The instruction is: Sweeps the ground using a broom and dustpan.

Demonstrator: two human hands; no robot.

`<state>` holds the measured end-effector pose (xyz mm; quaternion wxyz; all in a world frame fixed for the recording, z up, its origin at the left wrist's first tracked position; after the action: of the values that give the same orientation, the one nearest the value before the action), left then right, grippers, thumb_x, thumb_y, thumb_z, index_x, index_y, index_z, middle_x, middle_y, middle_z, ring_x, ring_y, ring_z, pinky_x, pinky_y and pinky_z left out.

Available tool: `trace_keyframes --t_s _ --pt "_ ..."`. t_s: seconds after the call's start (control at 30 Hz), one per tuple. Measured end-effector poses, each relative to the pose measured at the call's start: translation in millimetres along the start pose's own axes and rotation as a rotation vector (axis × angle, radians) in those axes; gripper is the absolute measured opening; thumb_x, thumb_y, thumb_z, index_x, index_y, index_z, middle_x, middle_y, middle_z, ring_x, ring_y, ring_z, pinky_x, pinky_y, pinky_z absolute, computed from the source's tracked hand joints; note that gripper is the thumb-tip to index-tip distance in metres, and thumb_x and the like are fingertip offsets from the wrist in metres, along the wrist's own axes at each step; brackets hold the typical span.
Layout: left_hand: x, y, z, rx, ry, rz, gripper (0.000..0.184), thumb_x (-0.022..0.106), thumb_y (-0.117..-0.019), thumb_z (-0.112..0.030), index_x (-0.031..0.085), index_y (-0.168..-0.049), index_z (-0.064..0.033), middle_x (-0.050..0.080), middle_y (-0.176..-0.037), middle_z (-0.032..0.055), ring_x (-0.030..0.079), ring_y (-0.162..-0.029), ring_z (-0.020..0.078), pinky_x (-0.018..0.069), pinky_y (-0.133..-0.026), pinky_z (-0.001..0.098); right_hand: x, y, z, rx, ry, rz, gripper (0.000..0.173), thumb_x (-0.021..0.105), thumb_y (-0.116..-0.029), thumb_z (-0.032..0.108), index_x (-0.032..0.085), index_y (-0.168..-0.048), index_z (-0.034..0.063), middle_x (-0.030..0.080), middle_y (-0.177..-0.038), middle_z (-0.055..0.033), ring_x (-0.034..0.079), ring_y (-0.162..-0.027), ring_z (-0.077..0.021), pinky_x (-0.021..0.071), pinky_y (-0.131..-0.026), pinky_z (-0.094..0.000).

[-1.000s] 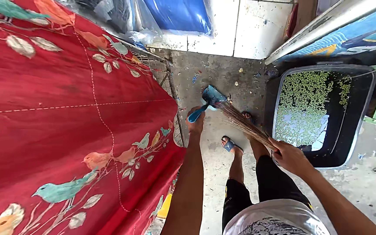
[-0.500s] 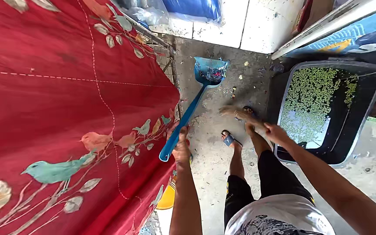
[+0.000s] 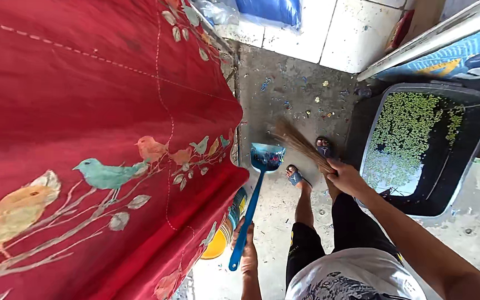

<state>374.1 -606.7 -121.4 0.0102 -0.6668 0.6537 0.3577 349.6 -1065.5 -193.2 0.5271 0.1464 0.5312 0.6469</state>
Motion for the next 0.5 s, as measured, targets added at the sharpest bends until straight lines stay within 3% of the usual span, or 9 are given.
trace_keyframes --t_s 0.13,0.23,0.3,0.37,0.43,0.5 --pt "-15.8 29.4 37.2 -0.069 -0.063 -0.049 0.046 0.073 -0.0928 -0.028 0.065 -0.132 -0.0038 0.073 -0.121 0.0098 0.070 -0.110 0.0211 0.0586 -0.098 0.0422 74.5 -78.5 60.4 -0.112 0.144 0.170 0.051 0.059 -0.0969 0.030 0.058 -0.146 0.0195 0.068 -0.128 -0.0167 0.063 -0.122 -0.0377 0.0484 -0.100 -0.0645" --pt "-26.0 44.8 57.6 -0.101 -0.039 -0.068 0.047 0.075 -0.0921 -0.028 0.065 -0.132 -0.0036 0.072 -0.121 0.0107 0.070 -0.111 0.0224 0.0587 -0.097 0.0426 95.0 -116.0 51.9 -0.003 -0.009 0.108 0.045 0.064 -0.0947 0.025 0.064 -0.139 0.0162 0.070 -0.124 -0.0182 0.065 -0.116 -0.0405 0.0507 -0.094 -0.0679" --pt "-32.8 54.5 67.2 -0.118 -0.009 -0.071 0.047 0.075 -0.0925 -0.028 0.065 -0.132 -0.0050 0.072 -0.122 0.0106 0.070 -0.111 0.0238 0.0587 -0.097 0.0436 85.7 -103.3 29.6 0.141 -0.107 -0.030 0.045 0.061 -0.0970 0.022 0.060 -0.141 0.0135 0.069 -0.122 -0.0213 0.066 -0.114 -0.0428 0.0501 -0.094 -0.0682" --pt "-37.4 61.0 75.4 -0.128 0.024 -0.070 0.047 0.074 -0.0936 -0.029 0.064 -0.133 -0.0059 0.072 -0.123 0.0112 0.069 -0.111 0.0250 0.0586 -0.097 0.0454 79.0 -77.0 3.3 0.217 -0.138 -0.107 0.047 0.059 -0.0984 0.028 0.057 -0.144 0.0156 0.071 -0.118 -0.0197 0.067 -0.110 -0.0406 0.0526 -0.093 -0.0660" --pt "-38.8 64.0 82.9 -0.130 0.053 -0.076 0.048 0.073 -0.0943 -0.031 0.063 -0.134 -0.0062 0.071 -0.123 0.0120 0.070 -0.110 0.0262 0.0590 -0.097 0.0469 73.1 -39.8 -1.0 0.190 -0.141 -0.144 0.056 0.059 -0.0982 0.033 0.052 -0.152 0.0196 0.071 -0.120 -0.0156 0.068 -0.110 -0.0351 0.0541 -0.095 -0.0604" --pt "-36.7 65.2 88.2 -0.135 0.085 -0.089 0.049 0.073 -0.0943 -0.033 0.063 -0.135 -0.0066 0.071 -0.123 0.0119 0.070 -0.109 0.0260 0.0591 -0.096 0.0467 68.1 -10.5 22.1 0.132 -0.122 -0.126 0.062 0.059 -0.0993 0.033 0.044 -0.157 0.0189 0.068 -0.128 -0.0149 0.066 -0.116 -0.0322 0.0523 -0.102 -0.0552"
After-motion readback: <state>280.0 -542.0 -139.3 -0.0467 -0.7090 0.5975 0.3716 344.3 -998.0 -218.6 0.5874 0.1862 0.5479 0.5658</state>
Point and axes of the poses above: each hand's wrist, its own y-axis away from the middle knuckle, its own x-axis out of the palm, z = x × y, the point moved 8 cm from there along -y, towards the middle knuckle
